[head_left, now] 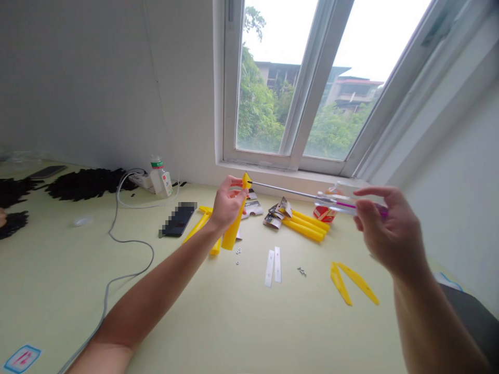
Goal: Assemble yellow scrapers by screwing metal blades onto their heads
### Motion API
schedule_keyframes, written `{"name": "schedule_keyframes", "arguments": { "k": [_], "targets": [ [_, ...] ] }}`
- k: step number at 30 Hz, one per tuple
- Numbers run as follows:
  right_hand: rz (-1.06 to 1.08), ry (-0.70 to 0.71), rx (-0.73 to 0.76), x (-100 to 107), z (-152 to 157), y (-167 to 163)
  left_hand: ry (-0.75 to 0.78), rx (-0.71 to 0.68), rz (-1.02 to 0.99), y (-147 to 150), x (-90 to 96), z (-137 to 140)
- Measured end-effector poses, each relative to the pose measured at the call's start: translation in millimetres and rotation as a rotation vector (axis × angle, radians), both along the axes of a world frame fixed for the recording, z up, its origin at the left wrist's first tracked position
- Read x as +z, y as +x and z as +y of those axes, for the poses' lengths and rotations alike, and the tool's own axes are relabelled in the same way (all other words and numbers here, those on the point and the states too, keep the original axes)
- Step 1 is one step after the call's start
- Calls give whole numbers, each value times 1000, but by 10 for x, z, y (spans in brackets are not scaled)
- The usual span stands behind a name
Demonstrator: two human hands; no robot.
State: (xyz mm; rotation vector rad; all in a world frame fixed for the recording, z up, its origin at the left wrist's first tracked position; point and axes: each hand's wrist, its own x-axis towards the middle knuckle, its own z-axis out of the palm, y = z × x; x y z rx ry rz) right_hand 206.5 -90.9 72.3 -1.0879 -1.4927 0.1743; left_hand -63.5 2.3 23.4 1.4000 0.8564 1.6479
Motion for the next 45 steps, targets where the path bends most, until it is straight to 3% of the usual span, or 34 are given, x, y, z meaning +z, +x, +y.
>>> {"name": "schedule_keyframes", "arguments": {
  "k": [2, 5, 10, 14, 18, 23, 27, 31, 35, 39, 43, 45],
  "targets": [
    [-14, -43, 43, -18, -5, -5, 1, 2, -12, -3, 2, 8],
    [-45, -43, 263, -35, 17, -7, -17, 3, -23, -8, -4, 27],
    [-26, -30, -33, -80, 99, 13, -53, -27, -36, -14, -29, 54],
    [40, -83, 248, -106, 159, 49, -70, -31, -65, -13, -31, 55],
    [98, -25, 42, -130, 204, 76, -67, -53, -51, -8, -18, 43],
    [99, -64, 244, -140, 241, 98, -78, -55, -75, -10, -18, 32],
    [164, -39, 71, -153, 270, 102, -34, -59, -77, 0, -19, 19],
    [95, -36, 163, -158, 267, 90, -22, -69, -69, 17, -30, 22],
    [114, 47, -70, -139, 234, 73, -13, -86, -43, 33, -50, 21],
    [100, 8, 133, -108, 219, 86, -4, -76, -32, 44, -58, -1],
    [117, 36, -53, -132, 239, 131, 5, -73, -13, 53, -62, -16],
    [136, 3, 15, -146, 250, 147, 4, -68, -19, 51, -59, -15]
  ]
}}
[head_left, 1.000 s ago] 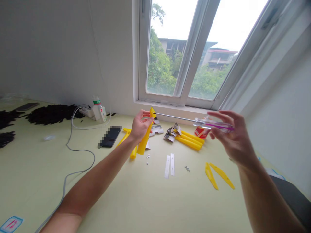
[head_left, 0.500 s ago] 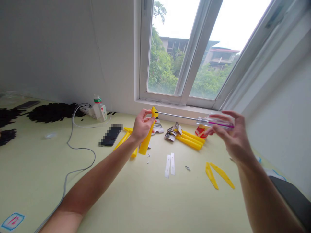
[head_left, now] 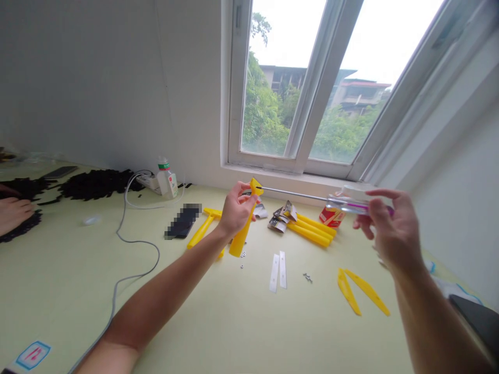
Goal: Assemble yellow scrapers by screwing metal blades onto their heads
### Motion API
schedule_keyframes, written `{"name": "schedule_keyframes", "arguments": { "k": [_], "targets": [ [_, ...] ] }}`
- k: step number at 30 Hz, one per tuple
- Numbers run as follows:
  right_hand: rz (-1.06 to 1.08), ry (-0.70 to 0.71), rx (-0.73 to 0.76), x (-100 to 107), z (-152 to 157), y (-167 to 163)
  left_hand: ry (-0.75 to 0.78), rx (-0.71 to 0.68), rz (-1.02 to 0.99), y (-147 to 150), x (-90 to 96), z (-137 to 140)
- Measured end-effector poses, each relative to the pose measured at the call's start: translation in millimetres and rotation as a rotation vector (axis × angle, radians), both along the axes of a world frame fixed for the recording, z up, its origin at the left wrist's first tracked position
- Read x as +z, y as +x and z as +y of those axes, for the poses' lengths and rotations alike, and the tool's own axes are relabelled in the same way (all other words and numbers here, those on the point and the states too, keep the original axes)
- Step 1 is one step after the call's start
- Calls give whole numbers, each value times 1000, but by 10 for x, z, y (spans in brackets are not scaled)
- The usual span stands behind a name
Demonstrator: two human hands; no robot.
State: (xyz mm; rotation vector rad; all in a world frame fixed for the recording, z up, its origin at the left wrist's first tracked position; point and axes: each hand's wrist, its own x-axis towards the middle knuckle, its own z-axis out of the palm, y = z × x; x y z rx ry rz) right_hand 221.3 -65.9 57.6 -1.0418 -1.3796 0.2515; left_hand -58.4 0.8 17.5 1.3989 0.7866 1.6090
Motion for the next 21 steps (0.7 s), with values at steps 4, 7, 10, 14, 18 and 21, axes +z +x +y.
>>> {"name": "schedule_keyframes", "arguments": {
  "k": [4, 7, 10, 14, 18, 21],
  "targets": [
    [-47, -13, 185, 5, 3, 1, -1, 14, 3, -15, 24, 6],
    [-40, 11, 49, 18, -5, -19, 17, 16, 4, -29, 55, 2],
    [-58, -59, 182, 9, -3, -62, 40, 55, -18, -53, 85, 13],
    [-46, -48, 121, -97, 57, -157, 46, 117, -14, -106, 126, 57],
    [14, -41, 192, -229, 125, -272, 79, 211, 55, -188, 169, 91],
    [-23, -20, 295, -270, 135, -327, 128, 325, 154, -259, 180, 117]
  ]
}}
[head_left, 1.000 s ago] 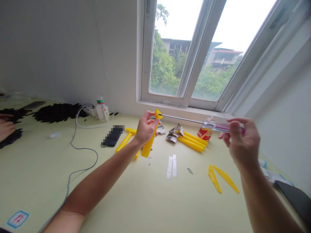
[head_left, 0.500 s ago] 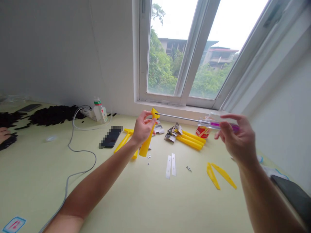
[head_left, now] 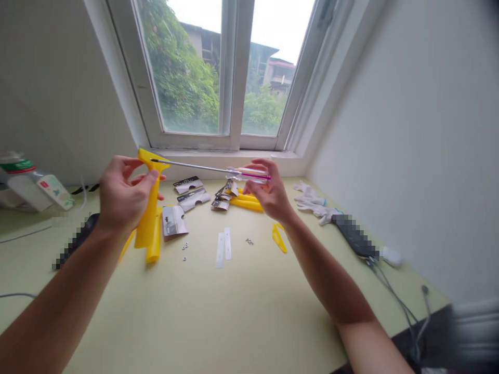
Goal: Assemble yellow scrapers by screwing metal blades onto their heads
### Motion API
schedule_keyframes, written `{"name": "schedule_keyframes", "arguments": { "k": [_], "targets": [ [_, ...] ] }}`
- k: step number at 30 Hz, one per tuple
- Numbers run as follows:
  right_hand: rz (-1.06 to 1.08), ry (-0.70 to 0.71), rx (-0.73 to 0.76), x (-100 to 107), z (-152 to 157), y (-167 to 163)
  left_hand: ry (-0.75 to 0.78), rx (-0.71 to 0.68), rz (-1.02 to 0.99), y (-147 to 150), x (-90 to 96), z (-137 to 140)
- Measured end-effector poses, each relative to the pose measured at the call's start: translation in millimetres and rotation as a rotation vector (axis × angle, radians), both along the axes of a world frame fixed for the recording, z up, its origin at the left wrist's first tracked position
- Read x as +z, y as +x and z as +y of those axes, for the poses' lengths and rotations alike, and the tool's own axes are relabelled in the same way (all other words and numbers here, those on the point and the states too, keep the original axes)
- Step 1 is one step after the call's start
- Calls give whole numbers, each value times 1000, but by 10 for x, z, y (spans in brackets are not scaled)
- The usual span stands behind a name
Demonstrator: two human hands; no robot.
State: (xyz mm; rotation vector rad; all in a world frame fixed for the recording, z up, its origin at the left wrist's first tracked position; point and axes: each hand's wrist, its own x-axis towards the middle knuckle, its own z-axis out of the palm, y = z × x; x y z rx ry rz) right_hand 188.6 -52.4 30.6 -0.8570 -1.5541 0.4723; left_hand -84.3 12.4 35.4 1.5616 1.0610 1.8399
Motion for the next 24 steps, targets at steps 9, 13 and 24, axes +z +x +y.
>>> {"name": "schedule_keyframes", "arguments": {
  "k": [9, 13, 24],
  "targets": [
    [71, -41, 62, 85, -16, 32, 73, 101, 188, -69, -20, -5],
    [128, -63, -75, 100, 0, 77, 56, 72, 206, -13, -1, -62],
    [127, -97, -84, 179, -52, 134, 97, 108, 281, 0, 7, -138]
  ]
}}
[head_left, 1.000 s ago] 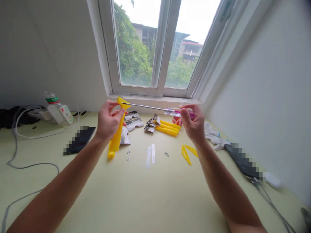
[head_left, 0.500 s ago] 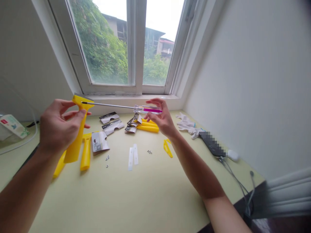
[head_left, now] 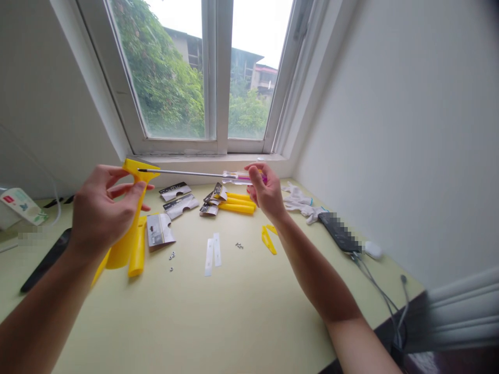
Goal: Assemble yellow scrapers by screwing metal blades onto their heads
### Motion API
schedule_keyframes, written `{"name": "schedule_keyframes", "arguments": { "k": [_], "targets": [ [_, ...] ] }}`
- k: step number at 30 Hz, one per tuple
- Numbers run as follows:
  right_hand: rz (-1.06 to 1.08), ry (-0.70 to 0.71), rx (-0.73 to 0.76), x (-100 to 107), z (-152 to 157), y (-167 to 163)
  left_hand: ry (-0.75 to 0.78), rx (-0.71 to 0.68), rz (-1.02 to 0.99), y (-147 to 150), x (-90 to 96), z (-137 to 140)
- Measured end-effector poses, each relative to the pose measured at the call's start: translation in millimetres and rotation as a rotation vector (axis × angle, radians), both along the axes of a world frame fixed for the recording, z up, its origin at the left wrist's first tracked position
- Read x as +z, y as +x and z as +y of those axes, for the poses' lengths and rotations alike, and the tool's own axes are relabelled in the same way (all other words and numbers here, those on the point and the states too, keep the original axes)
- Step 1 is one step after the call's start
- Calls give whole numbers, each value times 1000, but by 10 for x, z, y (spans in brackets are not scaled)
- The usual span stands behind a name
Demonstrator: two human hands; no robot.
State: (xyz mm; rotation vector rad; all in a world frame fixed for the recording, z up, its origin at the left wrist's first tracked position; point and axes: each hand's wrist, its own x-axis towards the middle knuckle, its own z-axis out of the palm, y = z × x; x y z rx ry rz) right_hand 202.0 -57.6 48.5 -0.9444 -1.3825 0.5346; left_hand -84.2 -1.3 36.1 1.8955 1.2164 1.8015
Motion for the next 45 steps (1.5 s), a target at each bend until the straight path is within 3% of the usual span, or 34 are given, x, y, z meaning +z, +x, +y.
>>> {"name": "schedule_keyframes", "arguments": {
  "k": [4, 10, 17, 27, 35, 45],
  "targets": [
    [-23, 8, 147, -5, -4, -6, 8, 10, 40, -33, -12, 19],
    [-32, 34, -53, -24, 22, 19, -20, 27, 121, 1, -48, -3],
    [-134, -12, 62, 12, 39, 113, -9, 9, 135, 32, -58, -19],
    [-33, -37, -179, -77, 113, 63, 63, 24, 171, 80, -8, -168],
    [-74, -60, 81, -41, 33, 30, 98, 31, 125, 8, 17, -87],
    [-33, 3, -106, 3, -24, -10, -33, -96, -81, 119, -38, -29]
  ]
}}
